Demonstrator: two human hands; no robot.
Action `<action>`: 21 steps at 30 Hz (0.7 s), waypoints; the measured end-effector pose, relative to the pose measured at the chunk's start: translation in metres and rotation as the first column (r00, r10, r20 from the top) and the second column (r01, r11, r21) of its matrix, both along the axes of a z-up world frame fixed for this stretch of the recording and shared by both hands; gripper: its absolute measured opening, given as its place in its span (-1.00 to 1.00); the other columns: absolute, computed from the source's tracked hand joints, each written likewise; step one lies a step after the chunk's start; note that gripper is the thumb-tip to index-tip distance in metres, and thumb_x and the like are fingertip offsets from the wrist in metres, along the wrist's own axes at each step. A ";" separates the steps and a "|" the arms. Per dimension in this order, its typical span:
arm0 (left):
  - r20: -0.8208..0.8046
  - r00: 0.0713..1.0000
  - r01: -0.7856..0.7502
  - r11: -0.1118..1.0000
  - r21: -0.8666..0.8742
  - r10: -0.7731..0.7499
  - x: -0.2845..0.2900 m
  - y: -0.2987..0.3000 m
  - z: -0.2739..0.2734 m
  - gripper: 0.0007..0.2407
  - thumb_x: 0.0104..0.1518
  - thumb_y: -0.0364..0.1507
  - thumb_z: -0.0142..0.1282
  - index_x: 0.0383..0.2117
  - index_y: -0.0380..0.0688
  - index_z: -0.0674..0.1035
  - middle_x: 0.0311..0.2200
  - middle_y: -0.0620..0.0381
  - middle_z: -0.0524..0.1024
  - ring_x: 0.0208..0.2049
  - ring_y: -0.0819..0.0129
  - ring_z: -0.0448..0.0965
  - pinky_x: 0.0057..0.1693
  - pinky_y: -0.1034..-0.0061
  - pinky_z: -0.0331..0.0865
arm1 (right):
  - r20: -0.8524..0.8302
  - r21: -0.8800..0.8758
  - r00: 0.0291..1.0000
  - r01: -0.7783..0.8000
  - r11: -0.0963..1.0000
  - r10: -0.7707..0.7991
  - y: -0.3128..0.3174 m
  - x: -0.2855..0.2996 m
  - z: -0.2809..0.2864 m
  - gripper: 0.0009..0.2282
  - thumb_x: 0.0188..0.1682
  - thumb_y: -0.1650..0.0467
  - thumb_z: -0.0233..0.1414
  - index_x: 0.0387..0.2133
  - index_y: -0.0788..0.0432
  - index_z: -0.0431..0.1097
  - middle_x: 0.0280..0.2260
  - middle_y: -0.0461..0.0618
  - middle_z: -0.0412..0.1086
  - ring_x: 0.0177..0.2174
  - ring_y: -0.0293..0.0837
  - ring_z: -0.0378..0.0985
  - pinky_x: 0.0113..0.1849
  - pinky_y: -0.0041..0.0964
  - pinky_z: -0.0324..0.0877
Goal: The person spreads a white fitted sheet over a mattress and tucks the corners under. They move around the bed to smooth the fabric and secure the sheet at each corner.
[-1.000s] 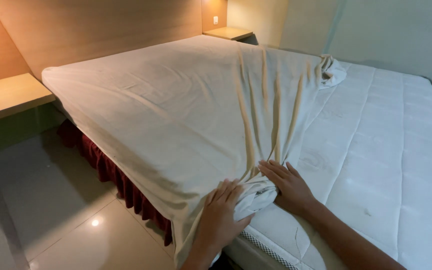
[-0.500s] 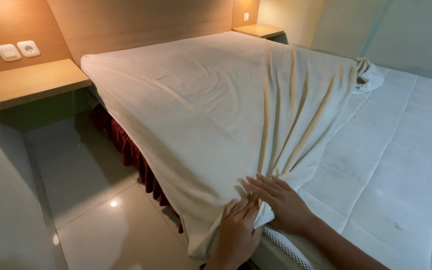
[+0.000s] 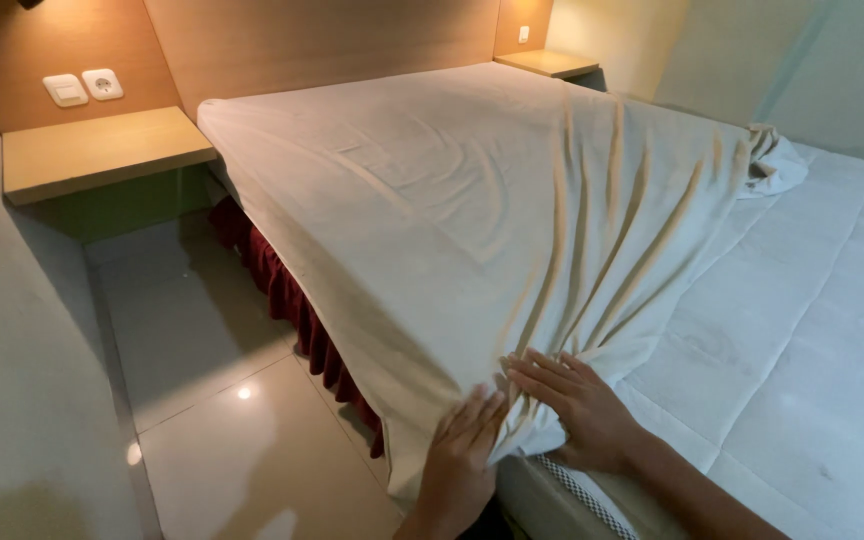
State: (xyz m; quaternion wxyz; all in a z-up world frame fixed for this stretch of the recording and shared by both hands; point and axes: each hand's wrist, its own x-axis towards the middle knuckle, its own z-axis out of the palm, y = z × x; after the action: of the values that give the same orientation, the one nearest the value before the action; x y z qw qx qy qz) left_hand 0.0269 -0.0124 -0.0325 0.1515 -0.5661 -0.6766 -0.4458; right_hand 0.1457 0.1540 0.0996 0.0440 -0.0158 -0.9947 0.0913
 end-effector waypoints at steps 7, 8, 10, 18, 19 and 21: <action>0.121 0.961 0.250 0.968 0.007 -0.249 0.001 -0.018 0.043 -0.54 0.13 -0.50 0.15 0.19 -0.47 0.48 0.21 -0.32 0.46 0.34 -0.07 0.37 0.31 0.15 0.24 | 0.339 0.019 0.939 -0.069 0.997 0.058 -0.012 -0.006 0.032 -0.02 -0.26 -0.09 0.24 0.43 -0.08 -0.06 0.48 -0.16 -0.14 0.44 0.01 -0.28 0.21 0.43 -0.56; 0.256 0.913 0.340 0.939 -0.044 -0.319 -0.001 -0.030 0.068 -0.50 0.07 -0.44 0.24 0.15 -0.48 0.47 0.16 -0.31 0.45 0.29 -0.08 0.36 0.30 0.13 0.22 | 0.241 0.004 0.958 -0.163 0.987 0.157 -0.006 -0.006 0.025 -0.03 -0.24 -0.15 0.15 0.42 0.01 -0.03 0.45 -0.10 -0.09 0.42 0.01 -0.22 0.24 0.39 -0.49; 0.388 0.844 0.432 0.899 -0.080 -0.371 -0.014 -0.038 0.071 -0.44 0.02 -0.37 0.33 0.12 -0.49 0.45 0.11 -0.31 0.45 0.24 -0.10 0.35 0.28 0.12 0.20 | 0.138 0.000 0.958 -0.255 0.967 0.252 -0.002 -0.010 0.019 -0.02 -0.22 -0.20 0.06 0.40 0.09 0.00 0.43 -0.04 -0.03 0.40 0.01 -0.16 0.27 0.34 -0.43; 0.392 0.918 0.124 0.986 -0.116 -0.069 -0.085 -0.028 0.006 -0.48 0.18 -0.43 0.09 0.32 -0.21 0.34 0.38 -0.07 0.28 0.45 -0.02 0.13 0.41 0.22 0.15 | 0.272 0.014 0.959 0.078 0.997 -0.079 -0.012 -0.063 0.012 -0.36 0.07 -0.06 -0.29 0.36 -0.06 0.04 0.43 -0.09 -0.13 0.41 -0.08 -0.23 0.34 0.07 -0.37; 0.388 0.919 0.121 0.986 -0.114 -0.068 -0.092 -0.026 0.005 -0.48 0.18 -0.43 0.09 0.32 -0.21 0.34 0.38 -0.07 0.28 0.45 -0.02 0.13 0.41 0.22 0.15 | 0.268 0.016 0.960 0.076 0.997 -0.077 -0.015 -0.068 0.008 -0.36 0.07 -0.06 -0.29 0.36 -0.06 0.04 0.43 -0.09 -0.13 0.41 -0.08 -0.23 0.34 0.07 -0.37; 0.349 0.936 0.095 0.988 -0.120 -0.048 -0.100 -0.019 0.005 -0.43 0.14 -0.42 0.14 0.33 -0.19 0.27 0.41 -0.11 0.15 0.45 -0.03 0.03 0.40 0.16 0.09 | 0.228 0.021 0.968 0.105 0.994 -0.107 -0.017 -0.076 0.005 -0.31 0.04 -0.06 -0.22 0.40 -0.04 -0.04 0.43 -0.10 -0.17 0.40 -0.08 -0.25 0.33 0.04 -0.33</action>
State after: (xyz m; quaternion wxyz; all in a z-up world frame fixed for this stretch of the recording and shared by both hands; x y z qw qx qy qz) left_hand -0.0728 -0.0313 -0.0280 -0.0243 -0.5125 -0.7002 -0.4965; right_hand 0.0694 0.1374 0.1043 -0.0662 -0.0792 -0.9913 0.0820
